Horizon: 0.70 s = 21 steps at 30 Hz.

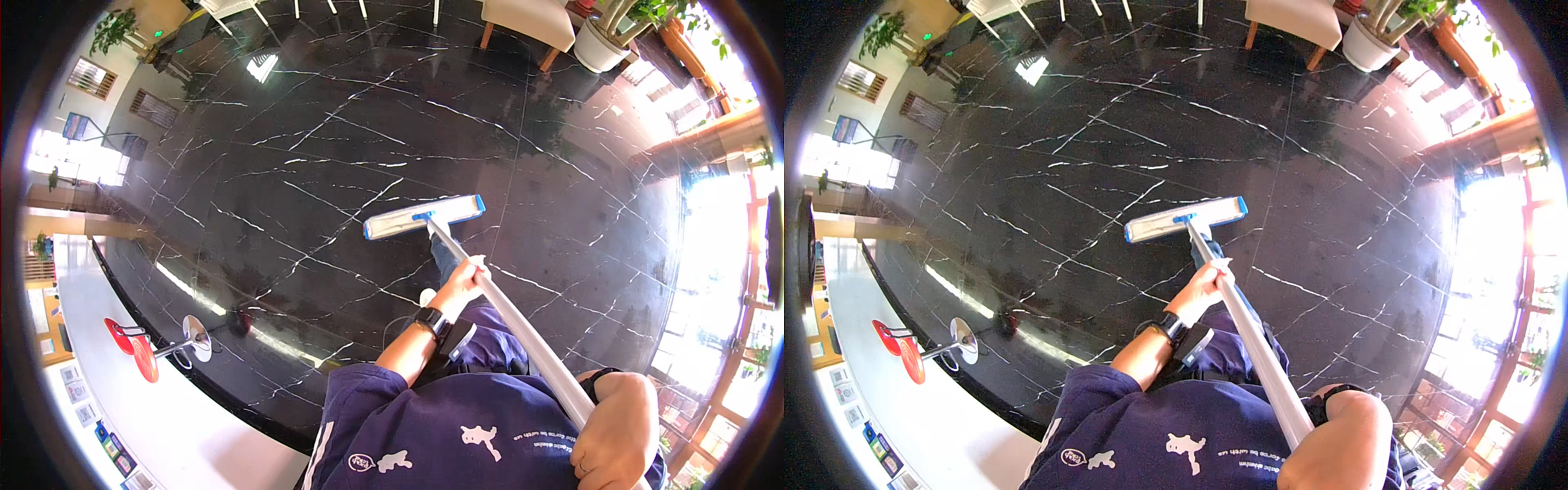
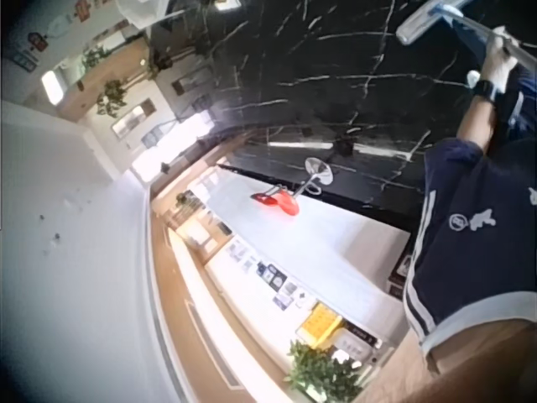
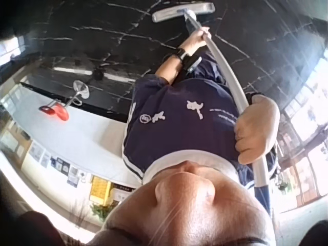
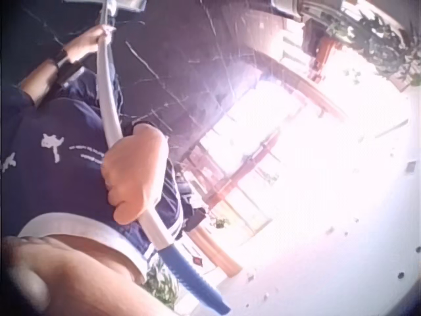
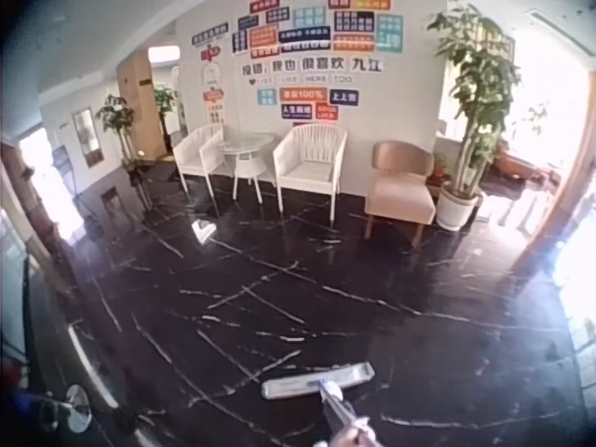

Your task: Mopping the polished floor in a lobby area with people resting on couches.

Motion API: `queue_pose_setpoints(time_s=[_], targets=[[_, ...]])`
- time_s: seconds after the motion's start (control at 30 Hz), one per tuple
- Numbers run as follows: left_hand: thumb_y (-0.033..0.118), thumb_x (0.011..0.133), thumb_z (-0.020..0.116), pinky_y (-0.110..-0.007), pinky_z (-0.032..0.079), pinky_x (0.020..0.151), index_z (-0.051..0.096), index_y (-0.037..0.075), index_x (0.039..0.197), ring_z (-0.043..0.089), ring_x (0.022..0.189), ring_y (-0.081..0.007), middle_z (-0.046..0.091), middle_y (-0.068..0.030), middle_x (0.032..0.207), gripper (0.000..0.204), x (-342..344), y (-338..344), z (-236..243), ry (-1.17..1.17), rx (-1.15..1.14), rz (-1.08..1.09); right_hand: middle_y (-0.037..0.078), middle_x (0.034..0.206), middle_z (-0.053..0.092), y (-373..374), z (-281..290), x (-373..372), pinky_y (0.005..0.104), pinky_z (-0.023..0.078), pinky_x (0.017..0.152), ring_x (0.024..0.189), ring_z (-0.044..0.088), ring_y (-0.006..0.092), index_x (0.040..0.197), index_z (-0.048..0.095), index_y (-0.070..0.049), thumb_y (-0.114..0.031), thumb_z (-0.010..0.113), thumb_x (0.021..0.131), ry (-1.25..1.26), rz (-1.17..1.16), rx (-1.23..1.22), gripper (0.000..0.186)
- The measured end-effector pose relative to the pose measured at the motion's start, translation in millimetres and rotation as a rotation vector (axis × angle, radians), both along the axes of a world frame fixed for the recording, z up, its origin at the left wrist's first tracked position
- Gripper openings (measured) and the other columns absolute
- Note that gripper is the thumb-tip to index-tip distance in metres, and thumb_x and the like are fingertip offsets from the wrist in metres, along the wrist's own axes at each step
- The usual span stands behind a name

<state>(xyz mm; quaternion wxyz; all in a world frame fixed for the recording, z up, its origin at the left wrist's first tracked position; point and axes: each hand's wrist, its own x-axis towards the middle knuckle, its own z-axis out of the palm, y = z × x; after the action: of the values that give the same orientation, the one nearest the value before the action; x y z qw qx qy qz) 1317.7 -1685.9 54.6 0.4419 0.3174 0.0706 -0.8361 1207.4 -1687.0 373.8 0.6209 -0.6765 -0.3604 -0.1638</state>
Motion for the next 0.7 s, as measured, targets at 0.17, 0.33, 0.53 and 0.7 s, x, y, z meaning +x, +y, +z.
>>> queue_pose_setpoints(time_s=[0.17, 0.33, 0.53, 0.7], targets=[[0.018, 0.078, 0.045, -0.023, 0.04, 0.057, 0.046, 0.008, 0.095, 0.046, 0.075, -0.0136, 0.046, -0.0025, 0.077, 0.02, 6.3, -44.0, -24.1, 0.028, -0.235, -0.045, -0.002, 0.048, 0.039, -31.9, -14.8, -0.5, 0.019, 0.033, 0.033, 0.038, 0.044, 0.0091, 0.056, 0.04, -0.01, -0.015, 0.044, 0.074, -0.001, -0.042, -0.029, 0.019], [0.016, 0.077, 0.047, -0.022, 0.04, 0.057, 0.046, 0.007, 0.095, 0.047, 0.073, -0.0143, 0.047, -0.0035, 0.076, 0.02, 9.0, -106.5, -61.3, 0.175, -0.212, 0.013, 0.009, 0.055, 0.043, -80.3, -34.5, -4.9, 0.0223, 0.032, 0.042, 0.044, 0.043, 0.0151, 0.061, 0.046, 0.001, -0.007, 0.051, 0.065, 0.036, 0.046, 0.028, 0.011], [0.008, 0.074, 0.047, -0.021, 0.039, 0.049, 0.037, -0.003, 0.103, 0.045, 0.057, -0.0128, 0.042, -0.0035, 0.063, 0.033, 4.2, -207.3, -63.4, 0.248, 0.01, 0.139, -0.002, 0.044, 0.042, -164.9, -38.2, 6.9, 0.0204, 0.036, 0.032, 0.036, 0.048, 0.0122, 0.055, 0.038, -0.01, -0.018, 0.048, 0.071, -0.047, -0.068, 0.039, 0.02], [0.0, 0.065, 0.046, -0.02, 0.036, 0.04, 0.038, 0.003, 0.092, 0.04, 0.043, -0.0106, 0.037, -0.0005, 0.053, 0.028, 9.1, -308.9, -52.3, 0.144, 0.277, 0.054, -0.002, 0.043, 0.04, -265.9, -31.4, 13.7, 0.0205, 0.035, 0.03, 0.035, 0.046, 0.0102, 0.052, 0.037, -0.012, -0.018, 0.047, 0.071, -0.101, -0.194, 0.04, 0.022]])
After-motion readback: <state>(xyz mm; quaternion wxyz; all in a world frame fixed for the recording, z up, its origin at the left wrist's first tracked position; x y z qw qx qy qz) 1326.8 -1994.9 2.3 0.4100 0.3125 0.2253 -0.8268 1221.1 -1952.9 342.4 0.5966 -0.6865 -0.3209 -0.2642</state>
